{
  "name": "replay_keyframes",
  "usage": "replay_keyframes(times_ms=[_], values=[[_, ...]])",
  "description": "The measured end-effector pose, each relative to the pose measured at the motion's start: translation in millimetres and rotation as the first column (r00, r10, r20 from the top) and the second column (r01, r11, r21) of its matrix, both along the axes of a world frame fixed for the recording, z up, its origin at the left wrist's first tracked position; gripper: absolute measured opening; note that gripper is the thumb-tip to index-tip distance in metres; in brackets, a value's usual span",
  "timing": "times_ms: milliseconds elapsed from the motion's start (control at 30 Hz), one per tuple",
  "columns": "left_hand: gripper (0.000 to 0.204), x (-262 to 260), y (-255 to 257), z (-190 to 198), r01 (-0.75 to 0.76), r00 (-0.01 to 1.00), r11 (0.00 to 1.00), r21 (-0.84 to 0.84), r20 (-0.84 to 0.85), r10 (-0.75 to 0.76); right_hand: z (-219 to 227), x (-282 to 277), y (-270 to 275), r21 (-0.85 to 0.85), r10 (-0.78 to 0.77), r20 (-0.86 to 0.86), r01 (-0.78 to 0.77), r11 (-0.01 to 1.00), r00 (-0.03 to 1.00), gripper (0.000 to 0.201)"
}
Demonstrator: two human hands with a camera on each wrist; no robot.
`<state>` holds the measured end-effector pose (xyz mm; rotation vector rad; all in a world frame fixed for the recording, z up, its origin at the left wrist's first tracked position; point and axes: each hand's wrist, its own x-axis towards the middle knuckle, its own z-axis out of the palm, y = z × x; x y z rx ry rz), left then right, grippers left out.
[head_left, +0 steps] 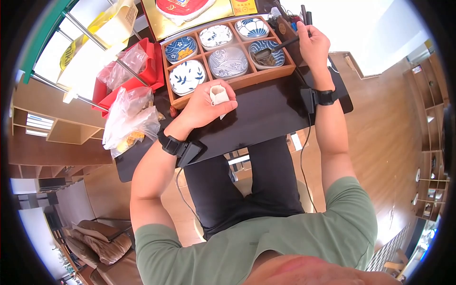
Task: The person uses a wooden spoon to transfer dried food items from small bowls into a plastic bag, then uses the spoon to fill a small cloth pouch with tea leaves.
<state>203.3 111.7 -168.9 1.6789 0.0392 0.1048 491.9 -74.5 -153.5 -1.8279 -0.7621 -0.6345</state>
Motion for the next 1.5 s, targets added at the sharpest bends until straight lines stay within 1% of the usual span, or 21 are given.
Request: replay_keyframes(times_ms=[67, 233, 367, 467, 533, 633, 767, 833, 967, 1033, 1167, 1233, 1367, 1433, 1467, 1500], values=[[0.015, 0.0, 0.2, 0.3, 0.001, 1.000, 1.000, 0.003, -0.004, -0.001, 0.2, -0.3, 0.1, 0.003, 0.000, -0.004, 0.000, 1.000, 1.000, 0.041], [0.015, 0.2, 0.7, -1.7, 0.005, 1.000, 1.000, -0.002, 0.001, -0.005, -0.4, -0.2, 0.6, 0.002, -0.029, 0.050, 0.029, 1.000, 0.998, 0.042], [0.015, 0.2, -0.3, 0.8, 0.007, 1.000, 1.000, 0.017, 0.002, -0.007, -2.6, 4.3, 0.0, -0.013, -0.039, 0.041, 0.039, 0.999, 0.998, 0.042], [0.013, 0.7, -2.0, -0.1, -0.007, 0.999, 1.000, 0.013, 0.047, 0.006, -3.8, 6.9, -1.0, -0.024, -0.046, 0.038, 0.047, 0.999, 0.998, 0.043], [0.013, 0.8, -2.0, -0.5, -0.011, 0.999, 1.000, 0.016, 0.053, 0.010, -2.9, 8.3, -3.3, -0.068, -0.060, 0.019, 0.061, 0.996, 0.998, 0.043], [0.013, 0.6, -1.5, -0.2, -0.005, 0.999, 1.000, 0.021, 0.044, 0.004, -1.2, 6.8, -4.3, -0.027, -0.021, -0.004, 0.021, 0.999, 1.000, 0.042], [0.013, 0.0, -1.7, 1.0, -0.009, 0.999, 1.000, 0.019, 0.036, 0.008, -0.1, 4.5, -2.9, -0.039, -0.028, -0.011, 0.028, 0.999, 1.000, 0.042], [0.016, -0.2, -0.1, 2.1, 0.005, 1.000, 1.000, 0.010, -0.024, -0.005, -1.9, 4.2, -0.7, -0.025, -0.038, 0.006, 0.039, 0.999, 0.999, 0.042], [0.016, 0.1, -0.3, 0.4, 0.007, 1.000, 1.000, 0.007, -0.017, -0.007, 1.2, 1.0, -1.4, -0.036, -0.038, 0.006, 0.038, 0.999, 0.999, 0.042], [0.013, 0.7, -2.0, -0.8, -0.009, 0.999, 1.000, 0.014, 0.038, 0.008, 3.7, -0.2, -1.8, -0.048, -0.045, -0.035, 0.044, 0.998, 0.998, 0.039], [0.013, 0.6, -1.5, -1.3, -0.005, 0.999, 1.000, 0.005, 0.033, 0.005, 3.4, 2.3, -3.6, -0.068, -0.030, -0.070, 0.025, 0.997, 0.997, 0.039], [0.013, 0.6, -1.5, -1.4, -0.005, 1.000, 1.000, 0.008, 0.029, 0.005, -0.7, 6.3, -3.3, -0.059, -0.018, -0.025, 0.016, 0.998, 1.000, 0.042], [0.013, 0.7, -1.6, -1.0, -0.003, 1.000, 1.000, 0.019, 0.028, 0.003, -0.2, 2.9, -2.2, -0.048, -0.009, -0.040, 0.007, 0.999, 0.999, 0.042], [0.013, 0.6, -1.9, -0.7, -0.006, 1.000, 1.000, 0.024, 0.029, 0.005, 1.7, 1.3, -2.3, 0.008, -0.009, -0.063, 0.009, 1.000, 0.998, 0.043], [0.013, 0.5, -2.0, -0.7, -0.006, 1.000, 1.000, 0.024, 0.029, 0.005, 3.0, 1.2, -2.9, 0.009, -0.009, -0.063, 0.009, 1.000, 0.998, 0.043], [0.013, 0.5, -2.0, -0.6, -0.005, 1.000, 1.000, 0.020, 0.029, 0.004, 4.7, 1.4, -4.0, 0.056, -0.010, -0.058, 0.013, 0.998, 0.998, 0.042]])
